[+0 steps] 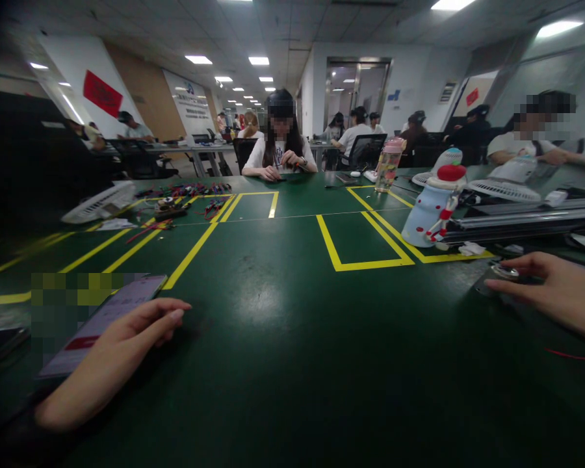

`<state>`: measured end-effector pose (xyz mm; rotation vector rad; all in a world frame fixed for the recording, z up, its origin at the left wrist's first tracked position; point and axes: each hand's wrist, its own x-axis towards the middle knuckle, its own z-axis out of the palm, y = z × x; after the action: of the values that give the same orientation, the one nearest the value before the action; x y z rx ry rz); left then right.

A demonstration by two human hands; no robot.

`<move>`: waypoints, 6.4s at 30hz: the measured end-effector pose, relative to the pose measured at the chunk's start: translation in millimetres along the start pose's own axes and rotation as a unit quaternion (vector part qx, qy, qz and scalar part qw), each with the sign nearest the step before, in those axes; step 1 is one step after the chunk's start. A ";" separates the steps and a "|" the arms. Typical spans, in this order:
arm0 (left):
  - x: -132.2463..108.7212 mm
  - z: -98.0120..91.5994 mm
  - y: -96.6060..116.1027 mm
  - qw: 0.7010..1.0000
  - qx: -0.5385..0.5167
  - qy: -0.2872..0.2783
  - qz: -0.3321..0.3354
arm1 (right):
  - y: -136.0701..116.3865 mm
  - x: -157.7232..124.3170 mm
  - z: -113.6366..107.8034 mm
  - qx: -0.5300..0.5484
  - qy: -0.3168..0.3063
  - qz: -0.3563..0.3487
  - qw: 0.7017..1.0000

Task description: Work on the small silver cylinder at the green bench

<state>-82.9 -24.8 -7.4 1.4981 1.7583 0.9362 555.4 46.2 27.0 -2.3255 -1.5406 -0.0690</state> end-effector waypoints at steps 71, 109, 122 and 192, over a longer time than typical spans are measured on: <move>0.9 11.5 11.4 0.997 -0.078 0.007 -0.009 | -126.0 -88.9 34.9 0.016 0.127 -0.343 0.930; -4.2 8.5 5.5 1.000 0.006 -0.016 0.015 | -21.7 -3.4 -7.2 -0.013 0.019 0.068 0.997; -4.6 9.1 7.2 1.000 0.015 -0.021 0.017 | -27.3 -11.7 -11.0 0.154 -0.051 0.091 0.983; -9.1 7.6 12.3 0.998 -0.011 -0.068 0.012 | -3.8 -23.7 30.2 -0.002 0.018 -0.031 0.999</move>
<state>-68.6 -31.8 -1.0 1.5360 1.6317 0.8418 537.7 36.1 -5.7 -2.2666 -1.5954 -0.1297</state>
